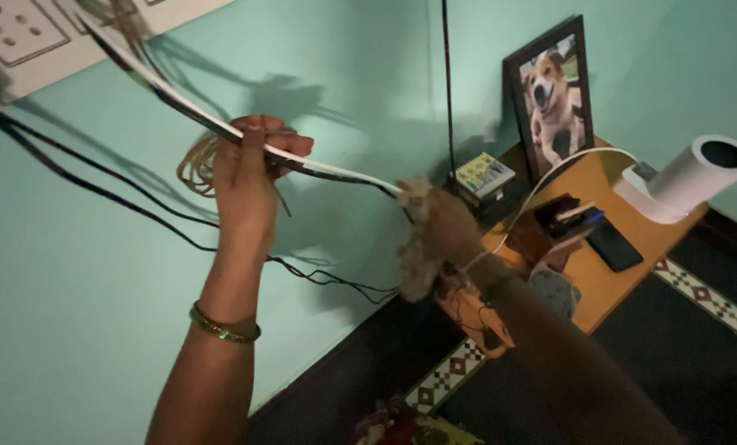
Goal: The person wipes a television screen, a wall-mounted switch plate, a desk surface, a picture frame, a small electronic device, and a wall-mounted phone holder with a cloth.
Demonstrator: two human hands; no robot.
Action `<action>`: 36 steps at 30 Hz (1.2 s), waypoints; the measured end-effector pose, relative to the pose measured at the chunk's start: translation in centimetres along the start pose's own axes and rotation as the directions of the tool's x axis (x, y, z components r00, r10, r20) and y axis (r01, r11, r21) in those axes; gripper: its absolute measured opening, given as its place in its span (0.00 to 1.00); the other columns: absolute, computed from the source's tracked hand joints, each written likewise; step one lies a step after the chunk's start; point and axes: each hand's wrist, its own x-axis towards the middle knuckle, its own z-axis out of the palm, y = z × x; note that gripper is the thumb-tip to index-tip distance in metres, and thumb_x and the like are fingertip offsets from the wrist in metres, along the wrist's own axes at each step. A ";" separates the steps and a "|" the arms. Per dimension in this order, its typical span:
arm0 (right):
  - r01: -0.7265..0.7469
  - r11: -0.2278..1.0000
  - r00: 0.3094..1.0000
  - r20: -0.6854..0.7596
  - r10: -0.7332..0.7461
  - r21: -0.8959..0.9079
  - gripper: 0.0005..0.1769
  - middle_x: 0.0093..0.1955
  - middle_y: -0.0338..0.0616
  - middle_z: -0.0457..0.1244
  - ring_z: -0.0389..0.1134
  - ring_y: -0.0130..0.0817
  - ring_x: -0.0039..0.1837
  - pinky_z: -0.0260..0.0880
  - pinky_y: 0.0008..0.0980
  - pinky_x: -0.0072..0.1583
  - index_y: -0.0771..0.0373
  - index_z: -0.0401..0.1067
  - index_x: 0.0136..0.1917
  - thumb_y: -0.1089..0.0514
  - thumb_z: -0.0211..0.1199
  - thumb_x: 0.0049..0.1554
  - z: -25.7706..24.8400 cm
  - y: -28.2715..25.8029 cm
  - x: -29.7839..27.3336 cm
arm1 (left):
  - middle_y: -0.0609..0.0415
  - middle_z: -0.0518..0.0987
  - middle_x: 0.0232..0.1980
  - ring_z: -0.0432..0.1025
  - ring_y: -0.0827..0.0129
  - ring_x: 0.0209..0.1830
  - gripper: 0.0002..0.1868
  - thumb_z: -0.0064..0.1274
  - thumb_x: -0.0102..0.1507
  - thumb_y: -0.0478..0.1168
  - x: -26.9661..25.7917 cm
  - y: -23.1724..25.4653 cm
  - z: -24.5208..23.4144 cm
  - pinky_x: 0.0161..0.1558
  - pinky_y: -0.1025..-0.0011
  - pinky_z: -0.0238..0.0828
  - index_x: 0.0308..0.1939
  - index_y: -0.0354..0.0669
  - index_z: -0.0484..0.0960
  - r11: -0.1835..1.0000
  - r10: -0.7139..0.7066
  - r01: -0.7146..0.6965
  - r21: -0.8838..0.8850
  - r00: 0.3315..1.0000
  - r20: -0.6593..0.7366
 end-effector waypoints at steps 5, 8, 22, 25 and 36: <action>0.009 0.926 0.994 -0.094 -0.048 -0.377 0.24 0.56 0.54 0.63 0.66 0.51 0.59 0.70 0.46 0.60 0.70 0.72 0.54 0.57 0.63 0.45 4.0 8.3 -5.8 | 0.45 0.85 0.41 0.81 0.65 0.42 0.16 0.35 0.77 0.45 0.3 0.0 0.2 0.46 0.68 0.81 0.50 0.36 0.73 0.999 0.003 -0.003 0.033 1.000 0.024; -0.040 0.934 0.995 0.073 0.071 -0.355 0.11 0.62 0.49 0.64 0.65 0.47 0.60 0.68 0.46 0.63 0.66 0.74 0.54 0.62 0.59 0.57 6.3 9.9 -8.4 | 0.45 0.85 0.44 0.82 0.65 0.45 0.16 0.33 0.76 0.46 0.2 -0.4 0.1 0.49 0.70 0.80 0.53 0.37 0.71 1.000 0.012 -0.012 0.004 0.999 0.051; 0.177 0.748 0.941 -0.332 0.061 0.640 0.23 0.64 0.52 0.64 0.71 0.45 0.63 0.76 0.36 0.59 0.64 0.68 0.63 0.73 0.56 0.54 -9.3 2.2 1.1 | 0.49 0.84 0.50 0.80 0.68 0.49 0.08 0.48 0.70 0.35 -1.7 -8.9 1.5 0.47 0.69 0.84 0.49 0.35 0.80 0.986 -0.134 0.098 0.133 0.948 0.290; -0.174 0.678 0.975 0.223 0.016 0.714 0.29 0.59 0.50 0.65 0.71 0.40 0.55 0.76 0.38 0.55 0.64 0.61 0.69 0.63 0.61 0.56 -7.7 -0.3 6.8 | 0.51 0.83 0.47 0.80 0.69 0.48 0.09 0.50 0.69 0.34 -2.8 -11.1 3.0 0.47 0.71 0.81 0.51 0.36 0.80 0.982 -0.190 0.186 0.043 0.925 0.329; -0.184 0.955 0.819 0.574 0.019 0.230 0.21 0.51 0.57 0.69 0.70 0.53 0.54 0.68 0.47 0.56 0.68 0.74 0.52 0.47 0.65 0.58 8.3 7.6 1.4 | 0.50 0.84 0.46 0.80 0.69 0.49 0.08 0.49 0.71 0.33 -3.2 -11.5 3.5 0.54 0.72 0.78 0.51 0.33 0.79 0.989 -0.131 0.146 -0.013 0.921 0.367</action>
